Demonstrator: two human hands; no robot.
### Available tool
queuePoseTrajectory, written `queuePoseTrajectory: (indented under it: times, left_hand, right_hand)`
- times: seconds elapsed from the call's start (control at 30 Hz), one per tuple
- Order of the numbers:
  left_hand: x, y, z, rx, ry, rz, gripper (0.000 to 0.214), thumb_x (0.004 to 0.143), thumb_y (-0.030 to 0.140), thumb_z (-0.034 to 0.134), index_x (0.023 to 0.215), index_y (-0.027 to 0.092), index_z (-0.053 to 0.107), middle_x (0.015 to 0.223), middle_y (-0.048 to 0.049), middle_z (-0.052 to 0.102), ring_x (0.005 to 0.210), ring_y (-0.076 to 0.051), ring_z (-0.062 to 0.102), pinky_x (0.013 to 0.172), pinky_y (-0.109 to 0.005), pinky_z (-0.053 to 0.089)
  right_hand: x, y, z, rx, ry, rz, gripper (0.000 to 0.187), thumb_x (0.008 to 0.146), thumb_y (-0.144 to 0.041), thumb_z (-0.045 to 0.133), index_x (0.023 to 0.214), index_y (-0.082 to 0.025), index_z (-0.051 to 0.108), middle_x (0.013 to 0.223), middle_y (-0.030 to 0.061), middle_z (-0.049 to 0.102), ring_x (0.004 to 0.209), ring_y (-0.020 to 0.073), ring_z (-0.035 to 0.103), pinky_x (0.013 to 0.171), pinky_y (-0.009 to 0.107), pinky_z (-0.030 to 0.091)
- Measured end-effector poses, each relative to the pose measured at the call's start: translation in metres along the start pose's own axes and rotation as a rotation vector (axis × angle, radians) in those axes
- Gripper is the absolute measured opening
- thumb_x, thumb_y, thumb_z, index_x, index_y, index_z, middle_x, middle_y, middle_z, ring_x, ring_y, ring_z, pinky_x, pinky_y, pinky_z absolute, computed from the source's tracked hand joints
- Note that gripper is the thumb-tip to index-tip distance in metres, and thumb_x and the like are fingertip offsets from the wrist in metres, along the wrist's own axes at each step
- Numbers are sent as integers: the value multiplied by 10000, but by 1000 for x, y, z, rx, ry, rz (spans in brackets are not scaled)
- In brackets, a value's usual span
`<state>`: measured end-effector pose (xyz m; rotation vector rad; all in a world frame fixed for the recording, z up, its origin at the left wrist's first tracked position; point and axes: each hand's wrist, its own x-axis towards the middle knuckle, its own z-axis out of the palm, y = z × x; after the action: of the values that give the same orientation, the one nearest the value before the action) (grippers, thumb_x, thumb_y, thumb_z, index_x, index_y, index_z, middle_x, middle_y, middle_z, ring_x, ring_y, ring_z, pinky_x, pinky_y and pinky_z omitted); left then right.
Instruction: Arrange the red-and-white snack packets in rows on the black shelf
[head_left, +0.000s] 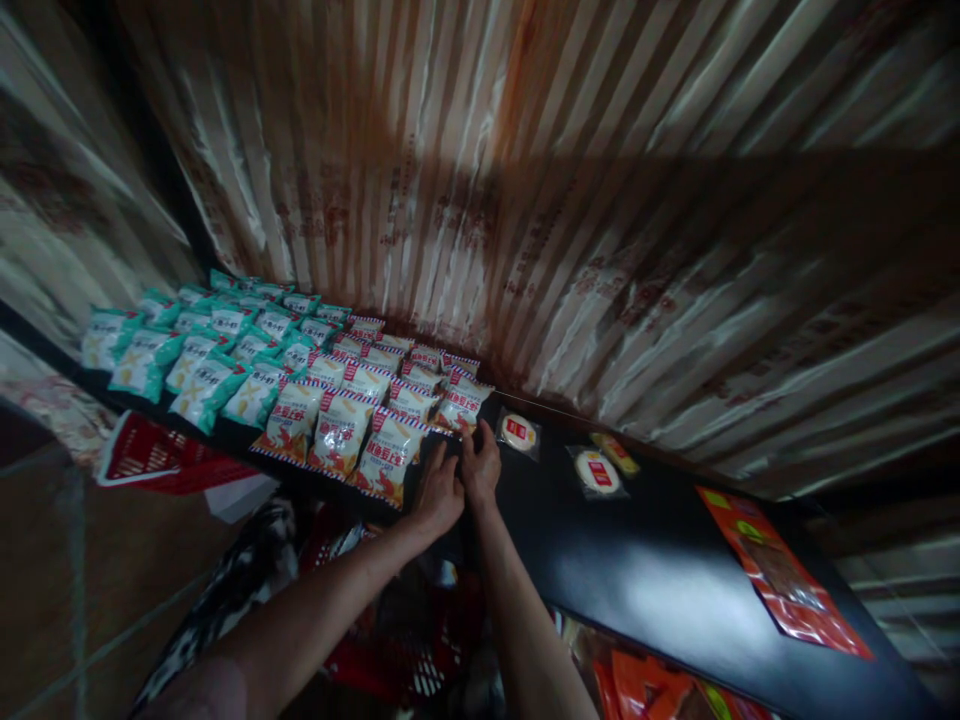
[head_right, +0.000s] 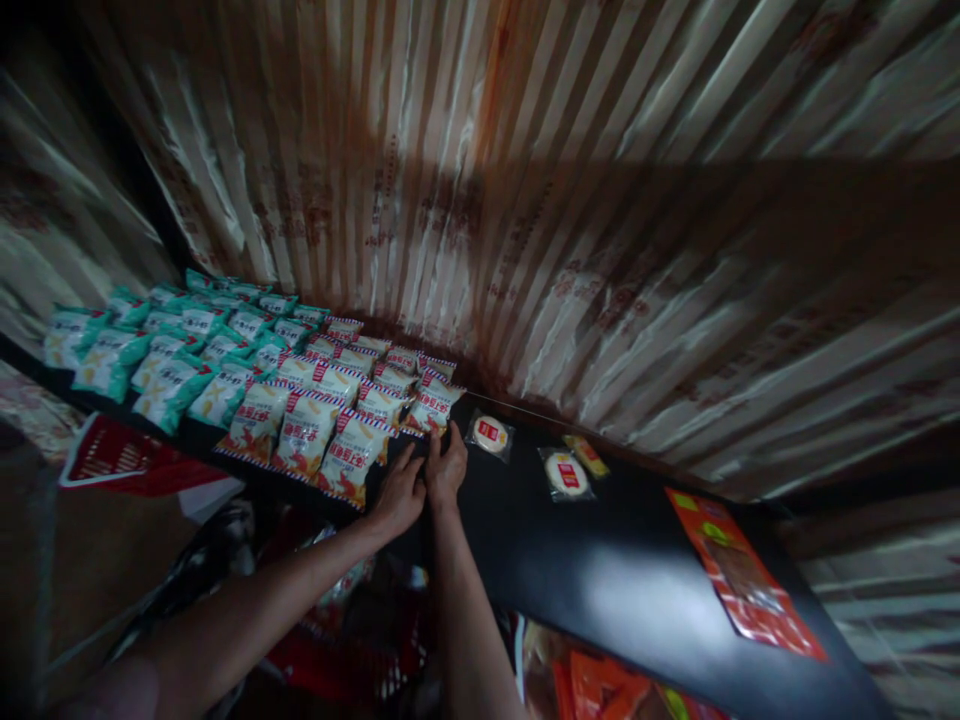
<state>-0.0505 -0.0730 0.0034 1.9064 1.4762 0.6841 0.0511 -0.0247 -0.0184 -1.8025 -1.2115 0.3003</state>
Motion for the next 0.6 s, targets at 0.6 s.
queuePoseTrajectory:
  times: [0.6]
  left_hand:
    - [-95, -26, -5, 95, -144, 339, 544, 861, 136, 368, 1405, 129, 381, 1453, -95, 422, 1419, -201, 223, 1174, -421, 241]
  right_hand:
    - [-110, -18, -29, 101, 80, 5, 399, 856, -306, 375, 1134, -130, 602, 1153, 132, 639, 1087, 206, 571, 977, 380, 424]
